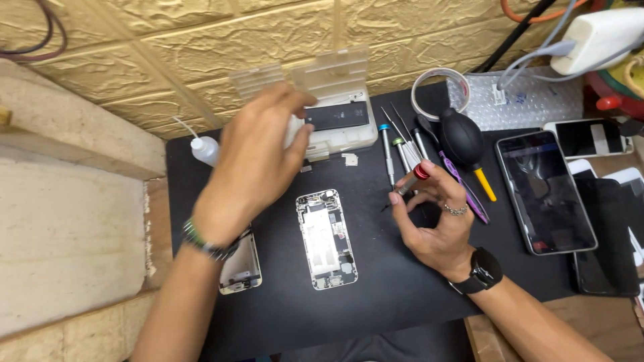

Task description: Disassembling a smartphone by removing internal screws and the battery to access internal components.

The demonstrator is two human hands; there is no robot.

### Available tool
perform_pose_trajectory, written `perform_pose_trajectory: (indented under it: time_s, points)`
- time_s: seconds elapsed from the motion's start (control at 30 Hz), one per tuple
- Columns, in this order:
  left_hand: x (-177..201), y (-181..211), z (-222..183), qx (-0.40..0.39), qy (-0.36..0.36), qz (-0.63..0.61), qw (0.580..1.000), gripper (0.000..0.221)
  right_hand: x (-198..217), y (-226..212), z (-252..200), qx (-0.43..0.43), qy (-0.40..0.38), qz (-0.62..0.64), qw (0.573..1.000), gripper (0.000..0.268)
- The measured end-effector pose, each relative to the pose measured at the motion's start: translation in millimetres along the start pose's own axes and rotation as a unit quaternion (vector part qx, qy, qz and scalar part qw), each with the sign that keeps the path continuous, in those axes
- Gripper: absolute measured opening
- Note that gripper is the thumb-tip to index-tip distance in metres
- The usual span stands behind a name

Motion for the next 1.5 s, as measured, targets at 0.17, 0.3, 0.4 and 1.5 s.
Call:
perform_pose_trajectory:
  time_s: [0.17, 0.3, 0.4, 1.5]
  points:
    - [-49.3, -36.1, 30.2, 0.014, -0.057, 0.08, 0.995, 0.022, -1.1, -0.2, -1.0, 0.004, 0.003, -0.002, 1.0, 0.059]
    - [-68.2, -49.8, 41.0, 0.039, -0.102, 0.136, 0.985, 0.029, -0.9, 0.4, -1.6, 0.01, 0.001, -0.01, 1.0, 0.059]
    - [-77.6, -56.1, 42.8, 0.028, -0.096, 0.163, 0.982, 0.027, -1.4, 2.0, -1.1, 0.012, 0.002, -0.012, 1.0, 0.058]
    - [-89.5, -57.1, 76.5, 0.124, -0.161, 0.169, 0.964, 0.049, -1.8, 1.1, 0.7, 0.021, 0.0, -0.023, 1.0, 0.055]
Point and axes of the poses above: each hand's wrist, its own z-axis towards the middle knuckle, its own x-axis out of the back of the hand, y = z × x, the point moved 4 cm from there along z, towards the middle knuckle, and after that the axes turned 4 degrees about -z, right-handed, at the moved point
